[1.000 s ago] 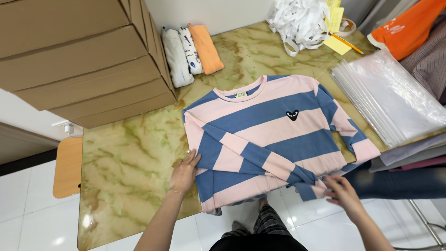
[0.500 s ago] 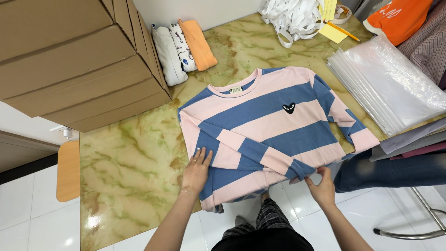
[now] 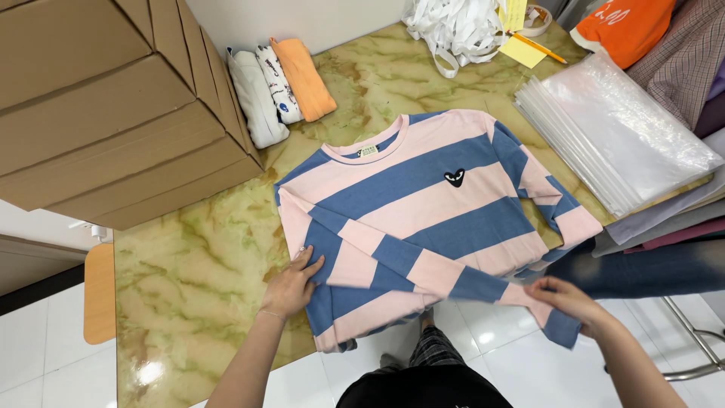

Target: The person repeatedly takes shirts from a clothing rack, removes them from hangers, and folds them on a marble-patterned table. The folded garments are then stacked neatly against a wall next to a stack of cardboard boxes.

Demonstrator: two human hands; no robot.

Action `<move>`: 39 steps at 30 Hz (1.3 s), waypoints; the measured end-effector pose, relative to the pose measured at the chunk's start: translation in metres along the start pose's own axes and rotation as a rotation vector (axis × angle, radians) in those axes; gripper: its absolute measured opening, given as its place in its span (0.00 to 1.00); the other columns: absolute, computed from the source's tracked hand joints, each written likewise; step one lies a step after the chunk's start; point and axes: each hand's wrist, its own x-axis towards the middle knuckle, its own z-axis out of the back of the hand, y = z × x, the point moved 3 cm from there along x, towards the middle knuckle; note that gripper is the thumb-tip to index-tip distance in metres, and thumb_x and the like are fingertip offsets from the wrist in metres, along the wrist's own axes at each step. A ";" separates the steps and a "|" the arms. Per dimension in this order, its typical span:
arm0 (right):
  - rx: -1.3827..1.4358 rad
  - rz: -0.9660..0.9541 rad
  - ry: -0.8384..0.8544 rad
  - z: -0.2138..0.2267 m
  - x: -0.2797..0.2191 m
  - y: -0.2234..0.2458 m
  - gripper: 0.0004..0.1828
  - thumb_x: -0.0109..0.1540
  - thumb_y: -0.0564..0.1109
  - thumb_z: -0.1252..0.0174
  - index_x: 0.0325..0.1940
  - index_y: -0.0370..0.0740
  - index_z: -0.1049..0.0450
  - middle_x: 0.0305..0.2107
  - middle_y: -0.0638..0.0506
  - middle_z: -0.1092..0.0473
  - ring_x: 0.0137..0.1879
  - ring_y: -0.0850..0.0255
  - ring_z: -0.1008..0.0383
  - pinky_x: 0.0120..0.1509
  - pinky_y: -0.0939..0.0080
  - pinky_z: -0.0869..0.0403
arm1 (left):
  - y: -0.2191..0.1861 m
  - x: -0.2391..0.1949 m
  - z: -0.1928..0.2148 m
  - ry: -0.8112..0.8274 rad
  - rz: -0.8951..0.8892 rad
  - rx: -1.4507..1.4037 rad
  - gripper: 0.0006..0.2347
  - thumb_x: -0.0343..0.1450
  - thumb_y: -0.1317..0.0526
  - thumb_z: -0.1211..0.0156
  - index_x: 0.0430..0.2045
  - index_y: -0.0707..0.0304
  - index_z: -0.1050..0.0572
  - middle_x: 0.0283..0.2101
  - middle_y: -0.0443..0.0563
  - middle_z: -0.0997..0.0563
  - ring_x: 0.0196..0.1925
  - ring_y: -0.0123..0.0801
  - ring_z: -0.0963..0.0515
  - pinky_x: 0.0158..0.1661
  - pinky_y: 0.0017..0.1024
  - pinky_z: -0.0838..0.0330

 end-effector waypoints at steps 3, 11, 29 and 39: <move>0.080 -0.231 0.095 0.003 0.014 -0.025 0.18 0.61 0.44 0.31 0.51 0.29 0.21 0.41 0.34 0.20 0.44 0.47 0.22 0.42 0.49 0.27 | -0.027 0.001 0.027 0.191 0.156 0.043 0.32 0.68 0.47 0.47 0.72 0.46 0.38 0.79 0.55 0.50 0.81 0.40 0.50 0.75 0.45 0.55; 0.118 -0.363 0.133 0.001 -0.049 0.004 0.31 0.60 0.45 0.35 0.69 0.39 0.22 0.48 0.32 0.25 0.48 0.43 0.29 0.49 0.50 0.35 | -0.047 0.059 0.014 -0.193 0.135 0.207 0.14 0.67 0.59 0.43 0.47 0.47 0.21 0.73 0.55 0.36 0.71 0.51 0.33 0.65 0.52 0.36; 1.190 0.168 0.051 0.000 -0.034 -0.053 0.23 0.58 0.35 0.53 0.55 0.47 0.28 0.57 0.43 0.27 0.69 0.52 0.28 0.78 0.47 0.35 | -0.251 0.112 -0.020 -0.168 -0.801 0.091 0.21 0.72 0.46 0.42 0.51 0.61 0.27 0.65 0.62 0.30 0.66 0.50 0.30 0.63 0.47 0.37; -0.367 0.302 -0.700 -0.016 -0.067 -0.010 0.09 0.56 0.51 0.31 0.30 0.52 0.25 0.20 0.56 0.32 0.29 0.62 0.34 0.43 0.61 0.34 | -0.265 0.154 -0.006 -0.036 -0.461 -0.163 0.06 0.77 0.59 0.46 0.45 0.53 0.24 0.35 0.54 0.14 0.31 0.52 0.16 0.26 0.49 0.23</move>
